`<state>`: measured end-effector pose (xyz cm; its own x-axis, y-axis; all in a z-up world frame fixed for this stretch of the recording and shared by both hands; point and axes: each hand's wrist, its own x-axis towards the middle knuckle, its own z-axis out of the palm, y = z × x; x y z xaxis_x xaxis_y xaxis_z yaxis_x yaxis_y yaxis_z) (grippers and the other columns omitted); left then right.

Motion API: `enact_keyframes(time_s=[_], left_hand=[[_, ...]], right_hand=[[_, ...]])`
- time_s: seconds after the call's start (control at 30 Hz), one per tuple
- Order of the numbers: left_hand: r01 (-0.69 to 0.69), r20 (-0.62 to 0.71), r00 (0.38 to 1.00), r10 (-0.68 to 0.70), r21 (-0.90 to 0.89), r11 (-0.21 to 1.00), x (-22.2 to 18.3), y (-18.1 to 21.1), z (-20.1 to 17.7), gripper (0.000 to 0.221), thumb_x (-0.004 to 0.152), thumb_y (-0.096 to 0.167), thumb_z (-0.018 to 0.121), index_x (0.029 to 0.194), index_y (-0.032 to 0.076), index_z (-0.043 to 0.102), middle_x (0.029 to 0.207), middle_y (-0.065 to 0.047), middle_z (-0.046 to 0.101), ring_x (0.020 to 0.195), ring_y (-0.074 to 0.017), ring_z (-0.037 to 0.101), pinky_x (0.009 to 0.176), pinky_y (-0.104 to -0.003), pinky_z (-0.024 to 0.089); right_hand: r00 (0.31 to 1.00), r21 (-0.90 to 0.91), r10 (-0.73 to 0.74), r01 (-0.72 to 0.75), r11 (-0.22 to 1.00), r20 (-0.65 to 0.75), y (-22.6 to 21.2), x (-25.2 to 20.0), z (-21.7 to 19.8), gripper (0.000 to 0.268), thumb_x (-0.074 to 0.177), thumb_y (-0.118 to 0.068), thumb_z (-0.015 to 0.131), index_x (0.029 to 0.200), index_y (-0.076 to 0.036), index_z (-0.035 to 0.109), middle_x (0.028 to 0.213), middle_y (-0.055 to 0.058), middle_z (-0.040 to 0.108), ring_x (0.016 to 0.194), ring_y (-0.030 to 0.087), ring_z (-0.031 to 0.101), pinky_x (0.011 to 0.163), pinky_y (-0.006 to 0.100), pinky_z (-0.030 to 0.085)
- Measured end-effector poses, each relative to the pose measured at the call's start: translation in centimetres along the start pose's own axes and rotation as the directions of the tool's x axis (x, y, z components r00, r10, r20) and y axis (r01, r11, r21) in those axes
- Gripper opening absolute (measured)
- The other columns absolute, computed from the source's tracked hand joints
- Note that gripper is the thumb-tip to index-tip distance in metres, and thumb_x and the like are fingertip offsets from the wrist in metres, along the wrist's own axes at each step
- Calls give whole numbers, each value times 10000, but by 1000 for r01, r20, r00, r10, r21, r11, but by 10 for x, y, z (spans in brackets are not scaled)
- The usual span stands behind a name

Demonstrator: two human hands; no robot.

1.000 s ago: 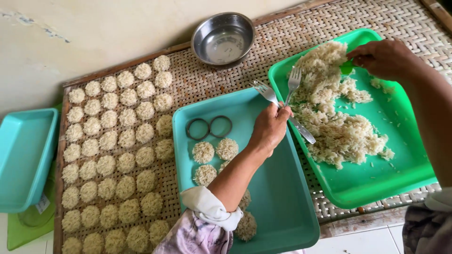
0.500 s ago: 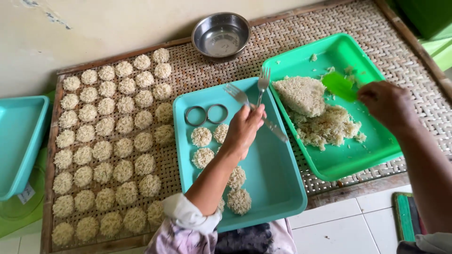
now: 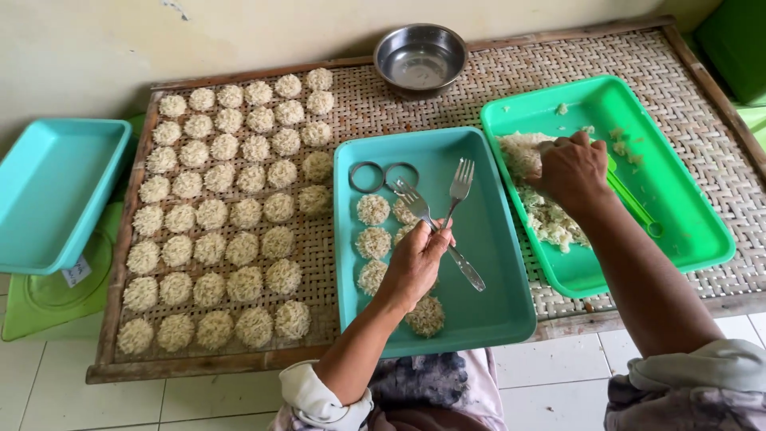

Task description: Shaping noodle-like food material into circular crackers using a mold and forks

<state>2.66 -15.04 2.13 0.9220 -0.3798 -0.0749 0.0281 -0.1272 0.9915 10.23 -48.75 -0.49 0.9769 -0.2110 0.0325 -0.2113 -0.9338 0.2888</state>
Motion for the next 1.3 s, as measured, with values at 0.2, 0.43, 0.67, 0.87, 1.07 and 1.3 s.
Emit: enact_keyframes(time_s=[0.2, 0.43, 0.67, 0.87, 1.07, 1.3], left_hand=[[-26, 28, 999, 29, -81, 996, -9, 2, -8, 371, 1040, 263, 567, 1260, -18, 670, 929, -117, 736, 990, -233, 713, 917, -436, 590], [-33, 144, 989, 37, -28, 999, -8, 5, -26, 345, 1032, 299, 507, 1161, 9, 640, 1019, -95, 718, 843, -151, 663, 752, -281, 560], [-24, 160, 987, 27, -22, 999, -11, 5, -35, 363, 1028, 332, 508, 1180, 35, 652, 981, -60, 705, 748, -123, 595, 647, -267, 487], [-14, 163, 986, 17, -15, 1000, -14, 8, -36, 350, 1025, 335, 518, 1166, 46, 657, 976, -55, 715, 804, -131, 639, 708, -270, 518], [-2, 184, 983, 13, -61, 998, -17, 10, -32, 335, 1029, 330, 516, 1124, 43, 660, 964, -59, 705, 871, -150, 647, 787, -291, 528], [21, 144, 989, -15, -39, 999, -18, 5, -46, 353, 1014, 379, 522, 1104, 67, 661, 957, -65, 715, 762, -126, 621, 669, -269, 502]], right_hand=[[998, 93, 60, -59, 994, -6, 10, -1, 20, 540, 792, -573, 652, 1221, -250, 706, 1125, 45, 759, 1187, 300, 604, 901, 467, 422], [998, 106, 52, -49, 993, -21, 36, -39, -8, 490, 870, -567, 677, 1227, -232, 673, 1048, 48, 779, 920, 279, 647, 771, 395, 513], [985, 545, 37, 61, 836, -167, 58, -106, -29, 565, 816, -274, 858, 1277, -6, 671, 1182, 183, 718, 925, 333, 710, 734, 465, 598], [987, 543, -18, 103, 833, -160, 52, -143, -50, 463, 893, -70, 736, 1350, -117, 678, 1332, 111, 709, 836, 281, 700, 732, 419, 621], [942, 518, 23, 163, 840, -334, 37, -137, -47, 179, 988, -33, 722, 1133, -98, 804, 1126, 81, 782, 649, 199, 679, 595, 326, 572], [965, 712, 250, -125, 691, -74, 31, -136, -60, 117, 982, -15, 733, 1098, 2, 736, 923, 138, 777, 720, 212, 700, 589, 348, 538]])
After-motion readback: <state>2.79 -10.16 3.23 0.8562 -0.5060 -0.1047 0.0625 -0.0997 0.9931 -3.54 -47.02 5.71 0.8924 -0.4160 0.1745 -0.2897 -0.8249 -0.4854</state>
